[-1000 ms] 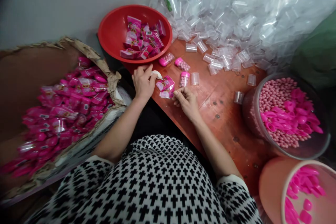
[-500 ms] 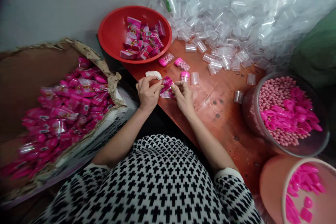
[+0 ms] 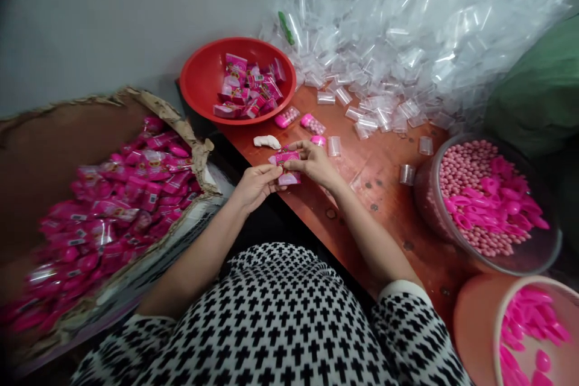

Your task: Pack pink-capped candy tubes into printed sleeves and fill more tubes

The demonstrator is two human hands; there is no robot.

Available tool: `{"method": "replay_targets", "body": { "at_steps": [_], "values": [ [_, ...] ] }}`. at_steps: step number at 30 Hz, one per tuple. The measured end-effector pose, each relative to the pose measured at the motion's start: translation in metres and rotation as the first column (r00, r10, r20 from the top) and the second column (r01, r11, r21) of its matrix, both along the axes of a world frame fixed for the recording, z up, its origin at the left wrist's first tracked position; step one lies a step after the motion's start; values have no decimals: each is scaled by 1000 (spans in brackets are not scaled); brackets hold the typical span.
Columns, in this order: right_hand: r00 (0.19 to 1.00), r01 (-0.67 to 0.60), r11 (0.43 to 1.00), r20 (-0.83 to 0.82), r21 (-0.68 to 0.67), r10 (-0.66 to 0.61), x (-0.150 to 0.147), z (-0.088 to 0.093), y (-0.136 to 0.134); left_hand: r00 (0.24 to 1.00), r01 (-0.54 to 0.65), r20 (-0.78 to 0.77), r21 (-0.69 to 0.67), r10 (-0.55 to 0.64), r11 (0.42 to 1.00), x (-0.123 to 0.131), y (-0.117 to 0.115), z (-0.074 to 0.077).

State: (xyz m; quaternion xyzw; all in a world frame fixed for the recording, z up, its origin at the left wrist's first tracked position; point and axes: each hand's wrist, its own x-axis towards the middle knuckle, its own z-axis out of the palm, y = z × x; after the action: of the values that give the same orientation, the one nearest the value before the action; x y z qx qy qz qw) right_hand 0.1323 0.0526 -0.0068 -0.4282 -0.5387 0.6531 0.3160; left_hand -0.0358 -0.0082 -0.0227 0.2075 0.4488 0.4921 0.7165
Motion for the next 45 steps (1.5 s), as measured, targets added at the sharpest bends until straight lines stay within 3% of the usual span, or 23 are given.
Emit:
{"method": "replay_targets", "body": {
  "at_steps": [3,6,8,10,14,19,21,23,26,28,30,32,35,45],
  "values": [
    [942,-122,954,335,275,24,-1,2,25,995,-96,-5,-46,96,994,-1,-3,2],
    [692,-327,767,693,552,-203,-9,3,57,976,-217,-2,-84,217,973,-2,-5,3],
    [508,-511,667,816,542,-274,-16,3,77,955,-291,18,-114,295,950,-4,-4,4],
    [395,-636,605,876,479,-278,-22,0,93,932,-352,32,-162,361,922,-6,-3,7],
    [323,-741,505,894,443,-310,-30,-7,112,893,-414,89,-226,442,882,-10,0,10],
    [372,-748,439,862,498,-344,-25,-5,117,836,-473,173,-255,521,843,-12,3,10],
    [416,-698,459,833,550,-365,-18,1,103,815,-489,192,-278,547,827,-13,4,11],
    [485,-575,530,782,623,-393,-11,8,74,804,-487,207,-309,558,817,-13,4,12],
    [705,-189,698,590,691,-393,-3,14,12,778,-494,224,-359,587,792,-12,6,13],
    [874,3,855,414,518,-254,-5,15,-31,750,-512,250,-366,612,777,-8,8,12],
    [941,77,950,294,302,-169,-11,12,-65,735,-513,291,-353,612,783,-3,8,11],
    [952,158,968,231,193,-201,-18,8,-84,733,-503,323,-334,598,797,3,8,12],
    [936,242,954,215,177,-278,-26,3,-91,750,-474,345,-315,565,822,11,4,16],
    [952,241,956,150,169,-266,-24,-7,-87,838,-430,321,-110,442,896,20,-5,19]
  ]
}}
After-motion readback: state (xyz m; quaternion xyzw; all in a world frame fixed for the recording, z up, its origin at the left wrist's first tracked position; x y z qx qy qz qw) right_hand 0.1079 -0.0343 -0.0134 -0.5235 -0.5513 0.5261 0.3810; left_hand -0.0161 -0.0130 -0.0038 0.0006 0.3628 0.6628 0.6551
